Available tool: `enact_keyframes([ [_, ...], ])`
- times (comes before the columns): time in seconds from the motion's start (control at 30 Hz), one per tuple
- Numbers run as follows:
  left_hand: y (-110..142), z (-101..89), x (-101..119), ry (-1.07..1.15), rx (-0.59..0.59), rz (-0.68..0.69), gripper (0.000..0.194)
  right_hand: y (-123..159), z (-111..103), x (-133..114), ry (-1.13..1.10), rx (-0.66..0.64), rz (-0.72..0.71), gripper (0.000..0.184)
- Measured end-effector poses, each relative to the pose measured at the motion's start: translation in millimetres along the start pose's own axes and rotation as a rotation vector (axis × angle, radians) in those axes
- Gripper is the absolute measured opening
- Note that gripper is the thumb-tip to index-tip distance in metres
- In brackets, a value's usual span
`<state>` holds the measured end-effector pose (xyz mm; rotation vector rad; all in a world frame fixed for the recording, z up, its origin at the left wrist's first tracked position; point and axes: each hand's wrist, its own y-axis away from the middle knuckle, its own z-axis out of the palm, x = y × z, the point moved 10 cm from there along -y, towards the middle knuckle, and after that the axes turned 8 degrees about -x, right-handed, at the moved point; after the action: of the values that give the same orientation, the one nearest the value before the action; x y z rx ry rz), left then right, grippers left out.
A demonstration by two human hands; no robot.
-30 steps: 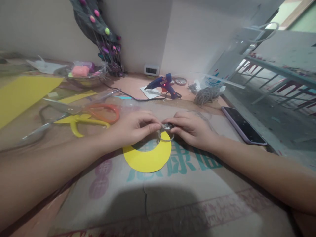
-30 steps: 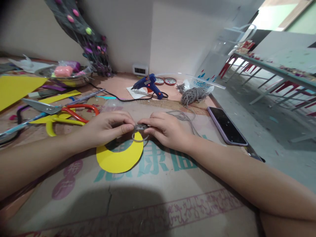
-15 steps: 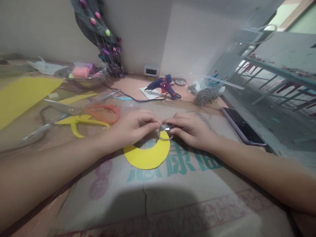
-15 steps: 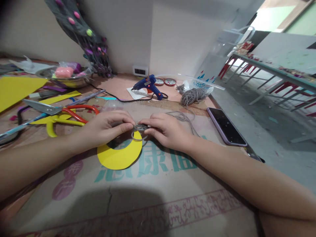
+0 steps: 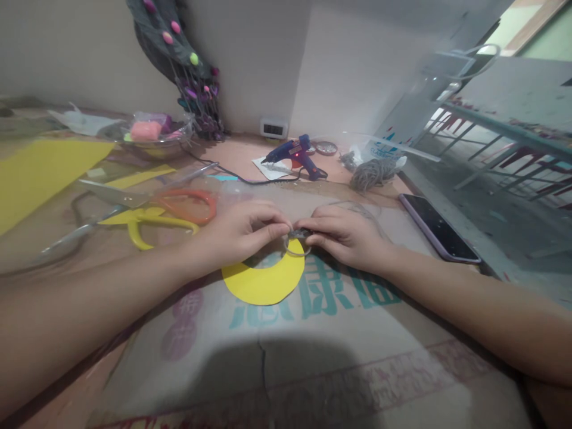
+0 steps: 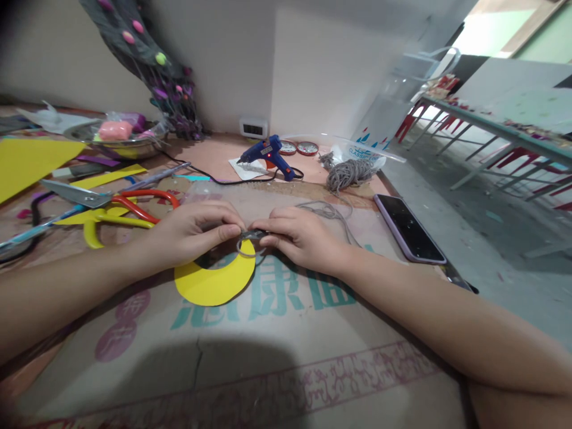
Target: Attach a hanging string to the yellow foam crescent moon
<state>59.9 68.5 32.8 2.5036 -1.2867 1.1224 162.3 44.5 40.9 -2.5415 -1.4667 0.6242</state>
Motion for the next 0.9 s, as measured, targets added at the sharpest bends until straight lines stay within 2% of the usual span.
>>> enact_keyframes([
  [0.13,-0.3,1.3,0.0,0.0,-0.013,0.0,0.025,-0.1,-0.8,-1.7,0.005,0.007,-0.002,0.027],
  [0.33,0.4,2.8,-4.2,-0.039,-0.023,-0.037,0.027,-1.2,-1.4,2.4,0.016,-0.016,0.08,0.029],
  [0.57,-0.8,3.3,-4.1,-0.057,-0.026,-0.04,0.026,0.1,0.0,6.2,0.027,-0.013,0.113,0.029],
  [0.9,-0.4,3.7,-2.2,-0.081,-0.026,-0.037,0.025,0.8,-0.4,3.4,0.069,-0.003,0.082,0.029],
])
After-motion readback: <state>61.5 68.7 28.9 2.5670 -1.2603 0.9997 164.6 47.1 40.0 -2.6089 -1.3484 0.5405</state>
